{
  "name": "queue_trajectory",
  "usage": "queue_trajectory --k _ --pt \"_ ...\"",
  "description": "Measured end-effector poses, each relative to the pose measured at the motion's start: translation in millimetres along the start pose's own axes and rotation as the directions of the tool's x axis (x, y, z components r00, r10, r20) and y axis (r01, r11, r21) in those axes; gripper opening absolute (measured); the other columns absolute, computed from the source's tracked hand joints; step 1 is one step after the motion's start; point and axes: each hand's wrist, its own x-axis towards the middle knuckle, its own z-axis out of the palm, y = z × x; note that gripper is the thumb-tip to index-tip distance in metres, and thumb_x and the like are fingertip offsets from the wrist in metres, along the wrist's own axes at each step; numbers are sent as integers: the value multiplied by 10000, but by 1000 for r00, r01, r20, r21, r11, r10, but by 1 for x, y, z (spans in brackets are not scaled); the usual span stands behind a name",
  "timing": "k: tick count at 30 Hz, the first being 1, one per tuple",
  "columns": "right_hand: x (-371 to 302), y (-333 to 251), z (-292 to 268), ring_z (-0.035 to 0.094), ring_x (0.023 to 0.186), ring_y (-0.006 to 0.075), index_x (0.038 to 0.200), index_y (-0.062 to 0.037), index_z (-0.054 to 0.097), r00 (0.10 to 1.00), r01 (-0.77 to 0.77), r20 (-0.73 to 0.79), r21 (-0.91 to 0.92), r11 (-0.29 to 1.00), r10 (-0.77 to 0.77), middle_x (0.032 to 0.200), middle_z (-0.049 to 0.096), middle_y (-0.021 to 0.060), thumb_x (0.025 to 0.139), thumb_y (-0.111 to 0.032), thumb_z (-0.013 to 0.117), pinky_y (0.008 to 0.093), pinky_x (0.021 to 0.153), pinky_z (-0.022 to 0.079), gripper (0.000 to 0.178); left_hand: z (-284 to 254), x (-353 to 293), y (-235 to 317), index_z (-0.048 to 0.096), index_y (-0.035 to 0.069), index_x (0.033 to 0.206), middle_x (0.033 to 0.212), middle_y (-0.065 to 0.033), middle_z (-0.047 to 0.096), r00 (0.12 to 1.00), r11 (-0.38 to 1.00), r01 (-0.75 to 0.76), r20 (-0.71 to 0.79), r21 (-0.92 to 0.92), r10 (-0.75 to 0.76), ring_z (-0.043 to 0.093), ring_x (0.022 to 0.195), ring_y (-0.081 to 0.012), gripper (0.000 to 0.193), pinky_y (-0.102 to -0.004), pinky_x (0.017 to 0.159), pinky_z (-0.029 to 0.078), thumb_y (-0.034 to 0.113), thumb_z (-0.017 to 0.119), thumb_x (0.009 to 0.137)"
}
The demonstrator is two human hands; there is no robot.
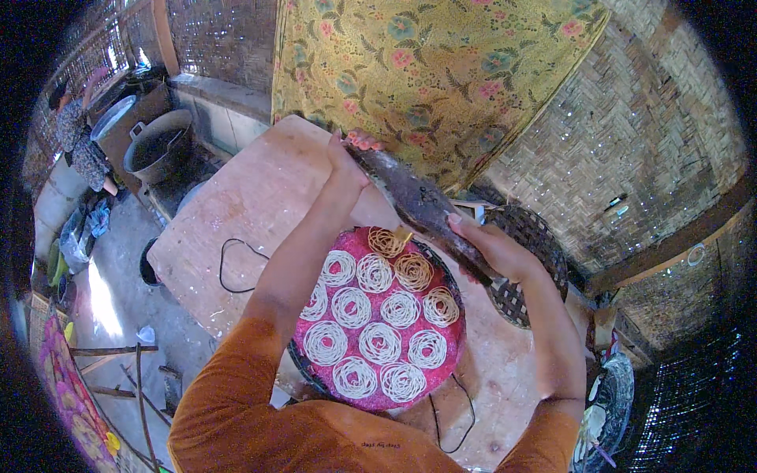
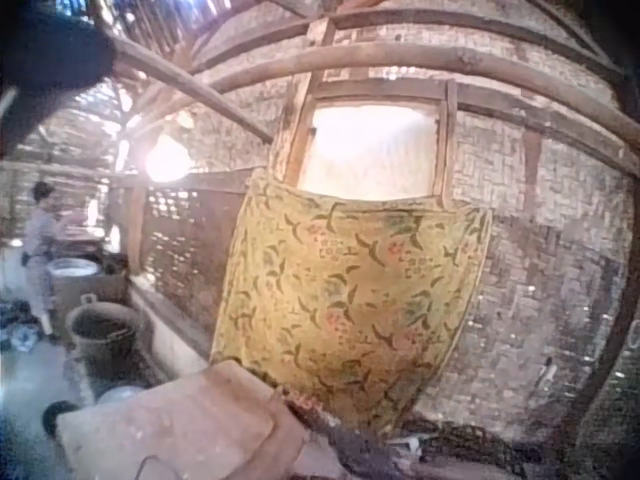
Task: The person uses a wooden spatula to scoop white batter from a large basin and spreads it onto a specialized circular metal tool, then presses the tool against a patterned mat to form intricate spiraled snack shapes.
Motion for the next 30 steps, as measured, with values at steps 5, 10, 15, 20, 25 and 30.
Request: queue_trajectory --k 5,10,15,20,25,30 --pt "18 4 24 581 487 156 880 6 589 993 24 -119 14 1000 -22 621 598 88 861 -619 458 279 454 476 638 11 14 20 372 143 636 510 -7 353 1000 993 5 19 118 -7 365 476 -176 458 -348 536 343 497 253 901" --pt "10 0 25 564 491 131 1030 -50 543 968 230 -88 -47 972 -234 694 604 70 858 -602 471 256 462 462 583 13 5 22 365 154 618 489 3 335 1000 984 19 -18 175 -16 349 449 -167 459 -344 525 336 506 259 894" --pt "-15 -16 20 539 517 92 1424 -259 307 999 41 -12 5 999 -41 959 621 60 917 -467 474 253 471 469 574 -10 -1 1 367 159 600 484 5 335 998 998 -6 -62 66 10 355 453 -165 434 -340 523 334 482 285 879" --pt "55 40 22 546 440 133 924 -29 613 947 288 -126 -79 954 -296 609 584 51 871 -578 485 266 405 437 566 -33 12 14 362 164 575 453 20 300 1000 995 -12 -14 95 13 294 397 -153 444 -326 467 306 476 276 880" --pt "52 20 47 558 723 89 1227 -30 525 995 66 78 -8 998 -65 892 609 43 909 -467 503 236 676 443 541 -3 0 60 353 168 588 460 16 314 998 958 -64 14 278 63 313 416 -156 469 -330 488 323 506 259 899" --pt "4 41 46 518 789 77 1156 -9 555 893 441 -22 226 868 -449 966 584 18 825 -459 622 231 697 431 563 121 -79 58 517 91 980 898 -126 604 965 649 -253 239 717 112 581 880 -215 442 -356 768 453 487 323 946"
